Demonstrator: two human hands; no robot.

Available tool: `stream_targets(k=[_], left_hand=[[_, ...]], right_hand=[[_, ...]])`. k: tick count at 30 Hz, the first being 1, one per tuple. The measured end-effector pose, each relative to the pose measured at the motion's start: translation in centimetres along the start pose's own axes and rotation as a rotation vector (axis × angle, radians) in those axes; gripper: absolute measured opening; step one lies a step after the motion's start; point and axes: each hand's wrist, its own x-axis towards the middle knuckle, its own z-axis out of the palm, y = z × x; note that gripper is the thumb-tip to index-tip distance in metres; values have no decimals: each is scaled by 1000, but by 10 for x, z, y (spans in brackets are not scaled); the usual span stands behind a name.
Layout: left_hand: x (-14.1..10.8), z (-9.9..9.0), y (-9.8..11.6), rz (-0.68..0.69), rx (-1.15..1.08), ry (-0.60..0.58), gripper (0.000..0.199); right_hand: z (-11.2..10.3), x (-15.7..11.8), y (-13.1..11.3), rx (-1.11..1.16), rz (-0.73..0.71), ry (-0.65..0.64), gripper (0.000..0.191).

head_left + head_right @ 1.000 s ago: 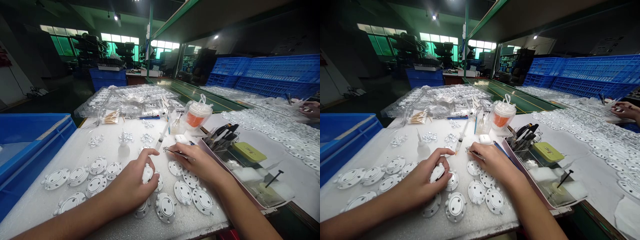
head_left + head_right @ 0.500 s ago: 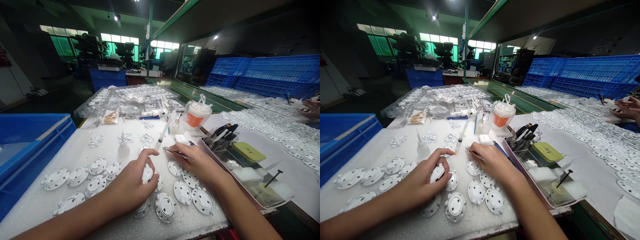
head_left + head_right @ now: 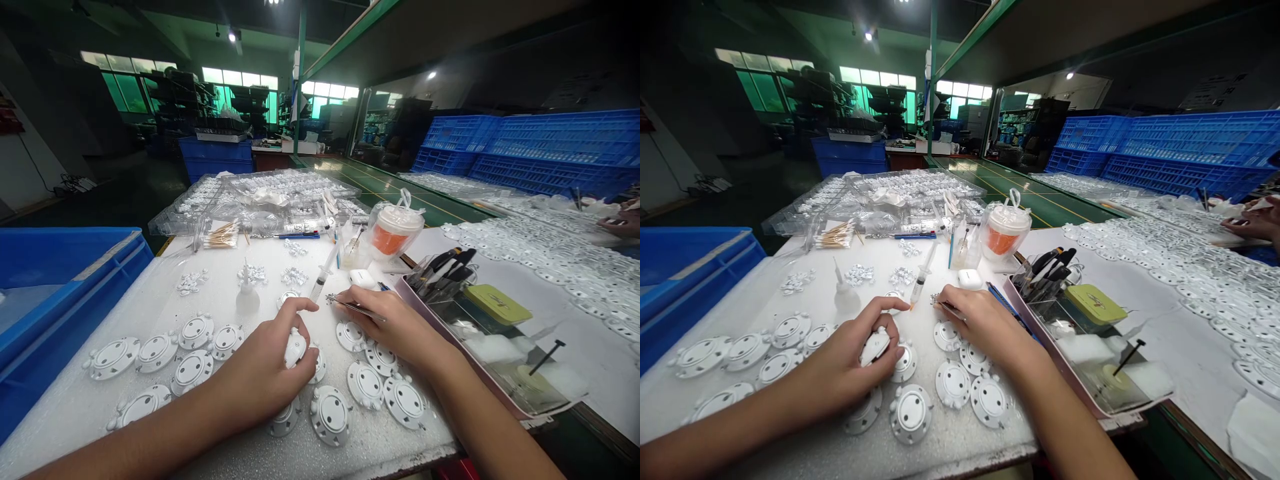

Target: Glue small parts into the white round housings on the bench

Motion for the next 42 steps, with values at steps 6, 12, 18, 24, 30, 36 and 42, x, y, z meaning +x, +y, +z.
stream_targets(k=[6,12,18,24,30,36,42], left_hand=[[1,-1,-1,-7,22,28,41],[3,1,-4,3,98,134,40],[7,2,-9,33,39,146,43],[8,1,-10,70,15,241,45],[8,0,-8,47,-51,227,52],[7,3,-10,96,-12,241,56],[7,5,-15,156,-32,256,59]], right_hand=[[-3,1,-4,250,95,124,18],[-7,5,-6,897,252,130,23],[-12,13,-30,1114,176,39,17],[-23,39,-65,1070,5,-82,21],[-9,42,-52,1184,57,-94,19],[1,39,-46,1318,238,-84,20],[11,40,-48,1287,296,-137,21]])
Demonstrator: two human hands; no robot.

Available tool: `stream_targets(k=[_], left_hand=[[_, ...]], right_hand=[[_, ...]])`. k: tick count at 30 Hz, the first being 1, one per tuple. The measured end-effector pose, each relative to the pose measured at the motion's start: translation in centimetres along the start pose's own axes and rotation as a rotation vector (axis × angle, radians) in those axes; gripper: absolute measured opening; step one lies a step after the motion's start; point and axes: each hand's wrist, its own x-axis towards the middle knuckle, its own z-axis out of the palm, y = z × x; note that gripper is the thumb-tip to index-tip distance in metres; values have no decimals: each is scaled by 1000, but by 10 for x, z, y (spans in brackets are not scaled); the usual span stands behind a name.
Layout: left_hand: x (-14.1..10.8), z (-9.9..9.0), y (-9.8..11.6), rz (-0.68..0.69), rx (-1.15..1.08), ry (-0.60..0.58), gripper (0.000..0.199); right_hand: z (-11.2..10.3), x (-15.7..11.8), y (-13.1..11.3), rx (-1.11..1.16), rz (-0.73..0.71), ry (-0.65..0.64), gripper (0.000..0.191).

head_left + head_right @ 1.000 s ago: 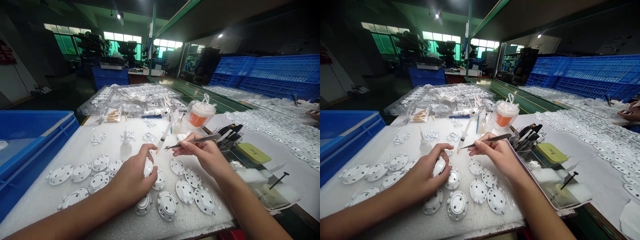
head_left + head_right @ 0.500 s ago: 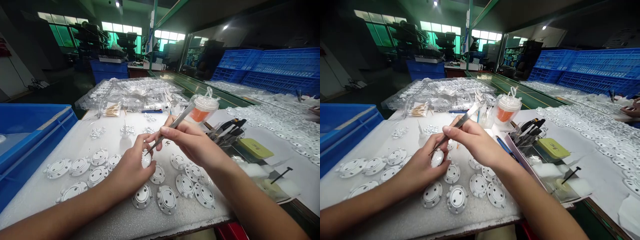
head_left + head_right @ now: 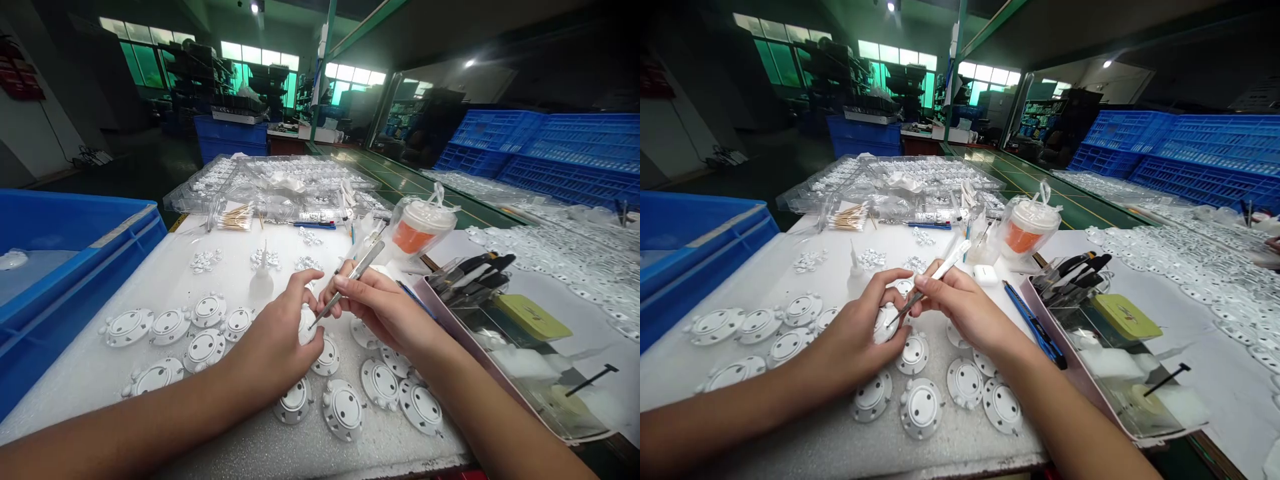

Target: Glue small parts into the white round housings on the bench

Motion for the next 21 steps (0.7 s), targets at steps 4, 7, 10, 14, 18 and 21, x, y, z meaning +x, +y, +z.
stream_targets(k=[4,7,10,14,18,21], left_hand=[[0,1,-2,-3,16,7,59],[1,1,-3,-11,14,6,60],[1,2,-3,-14,17,9,60],[0,1,-2,-28,15,5,60],[-1,1,-1,-40,4,2,60],[1,1,-1,-49,-15,-6,60]], right_hand=[[0,0,2,16,14,-1,20],[0,1,1,36,16,-16,19],[0,1,1,33,7,-23,18],[0,1,3,6,14,-8,19],[0,1,4,11,13,-11,18],[0,1,3,22,9,-15,19]])
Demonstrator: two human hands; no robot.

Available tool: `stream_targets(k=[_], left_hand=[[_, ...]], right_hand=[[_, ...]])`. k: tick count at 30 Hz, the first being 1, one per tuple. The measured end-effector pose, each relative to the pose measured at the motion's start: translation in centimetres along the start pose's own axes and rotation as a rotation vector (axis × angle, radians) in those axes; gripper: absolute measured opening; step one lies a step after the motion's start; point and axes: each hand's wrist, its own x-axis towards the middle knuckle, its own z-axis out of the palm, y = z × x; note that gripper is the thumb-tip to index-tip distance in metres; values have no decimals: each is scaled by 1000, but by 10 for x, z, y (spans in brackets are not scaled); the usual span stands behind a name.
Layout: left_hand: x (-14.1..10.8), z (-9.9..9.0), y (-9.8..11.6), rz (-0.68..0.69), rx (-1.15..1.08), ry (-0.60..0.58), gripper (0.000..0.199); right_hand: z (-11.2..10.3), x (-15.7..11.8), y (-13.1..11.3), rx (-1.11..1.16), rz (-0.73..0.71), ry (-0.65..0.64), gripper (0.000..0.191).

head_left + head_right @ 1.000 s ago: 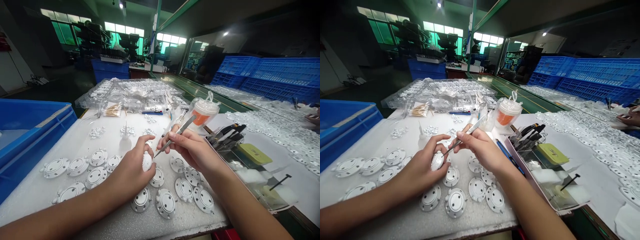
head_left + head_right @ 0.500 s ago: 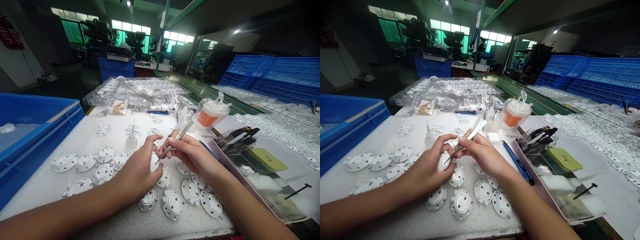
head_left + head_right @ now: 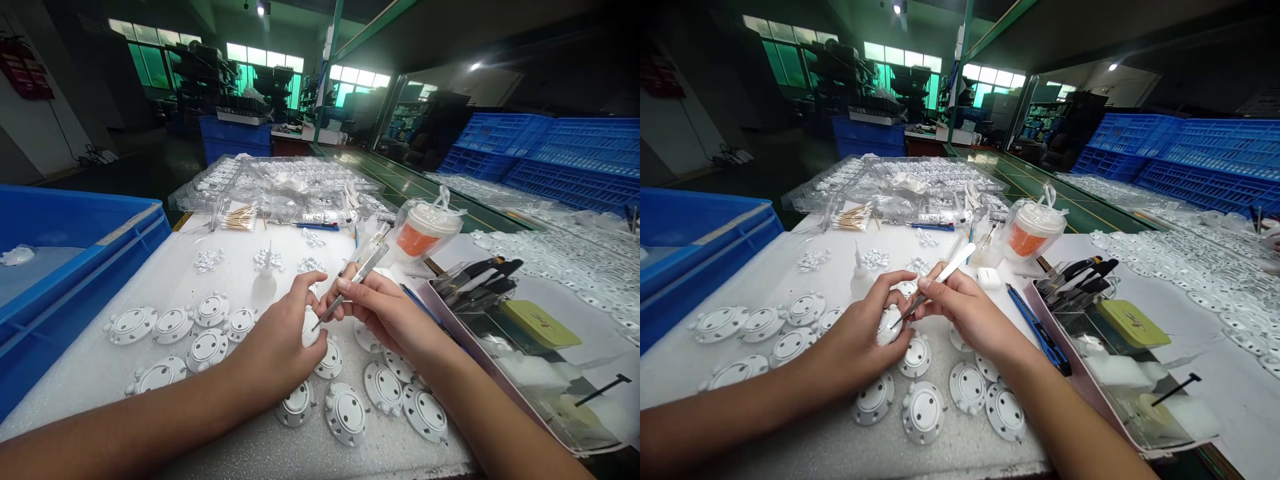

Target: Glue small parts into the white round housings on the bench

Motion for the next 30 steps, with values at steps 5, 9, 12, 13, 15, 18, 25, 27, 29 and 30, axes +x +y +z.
stream_targets(k=[5,9,12,13,15,18,25,27,29,30], left_hand=[[1,0,2,-2,-17,-11,60],[0,-1,2,-1,-15,-12,59],[0,0,1,11,-15,-10,59],[0,0,0,14,-15,-9,59],[0,1,0,20,-8,-3,58],[0,1,0,29,3,8,58],[1,-1,4,4,-14,-7,59],[1,-1,5,-9,-17,-19,60],[1,-1,5,-23,-19,-31,60],[1,-1,5,-25,-18,-32,59]], right_hand=[[0,0,0,-14,1,10,21],[-1,0,0,0,-9,-11,19],[-1,1,0,17,-5,-9,18],[-1,1,0,23,-1,1,18],[-1,0,-1,35,7,24,19],[0,0,-1,62,16,28,20],[-2,1,-1,197,3,13,20],[-3,1,-3,226,-21,10,20],[-4,0,-5,236,-51,8,19],[-5,0,-6,232,-66,8,19]])
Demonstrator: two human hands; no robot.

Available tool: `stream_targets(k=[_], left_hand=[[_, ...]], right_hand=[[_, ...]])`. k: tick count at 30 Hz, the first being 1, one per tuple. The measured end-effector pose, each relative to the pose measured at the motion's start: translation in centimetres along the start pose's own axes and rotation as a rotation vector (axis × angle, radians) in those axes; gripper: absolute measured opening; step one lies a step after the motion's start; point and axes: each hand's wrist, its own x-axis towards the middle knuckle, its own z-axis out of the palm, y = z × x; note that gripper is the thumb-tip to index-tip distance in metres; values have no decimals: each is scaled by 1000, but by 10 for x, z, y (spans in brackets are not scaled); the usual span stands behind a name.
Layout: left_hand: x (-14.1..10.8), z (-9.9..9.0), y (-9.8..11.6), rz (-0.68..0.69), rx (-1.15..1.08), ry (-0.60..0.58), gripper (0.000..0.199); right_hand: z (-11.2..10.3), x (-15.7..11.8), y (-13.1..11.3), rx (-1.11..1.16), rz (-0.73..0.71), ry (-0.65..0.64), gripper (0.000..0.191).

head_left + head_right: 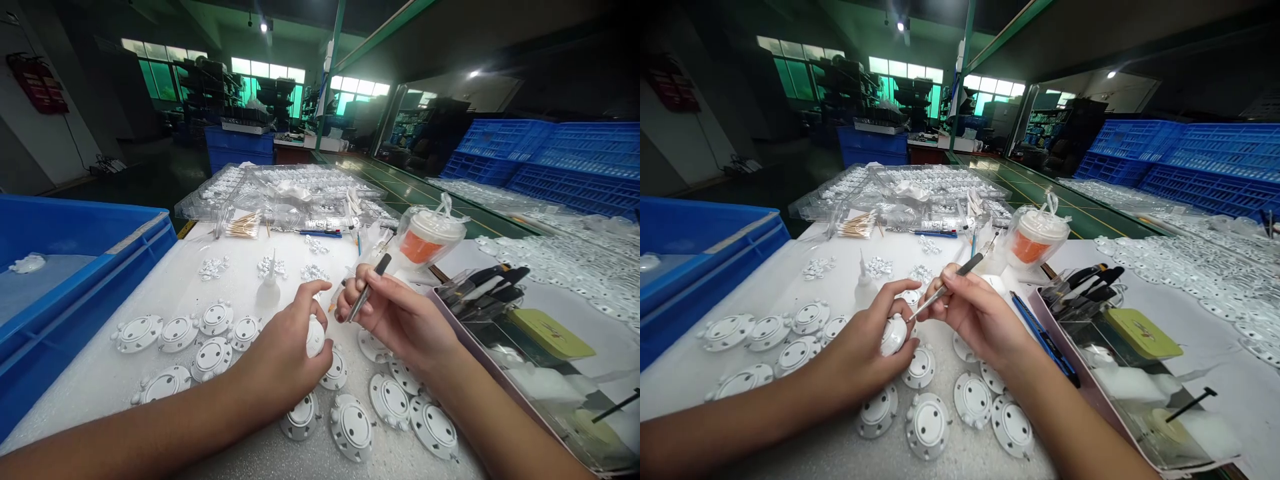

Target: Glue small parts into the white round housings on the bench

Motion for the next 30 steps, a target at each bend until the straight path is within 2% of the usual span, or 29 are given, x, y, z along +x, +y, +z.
stream_targets(k=[4,10,17,30], left_hand=[[-1,0,1,8,-5,-3,58],[-1,1,-2,17,-14,1,58],[0,1,-2,-5,-31,1,59],[0,2,-3,8,-36,3,58]], right_hand=[[-2,0,0,-76,-34,-3,21],[-3,1,6,-214,10,34,19],[-2,-1,6,-352,-40,16,20],[-5,-3,7,-443,-66,-18,20]])
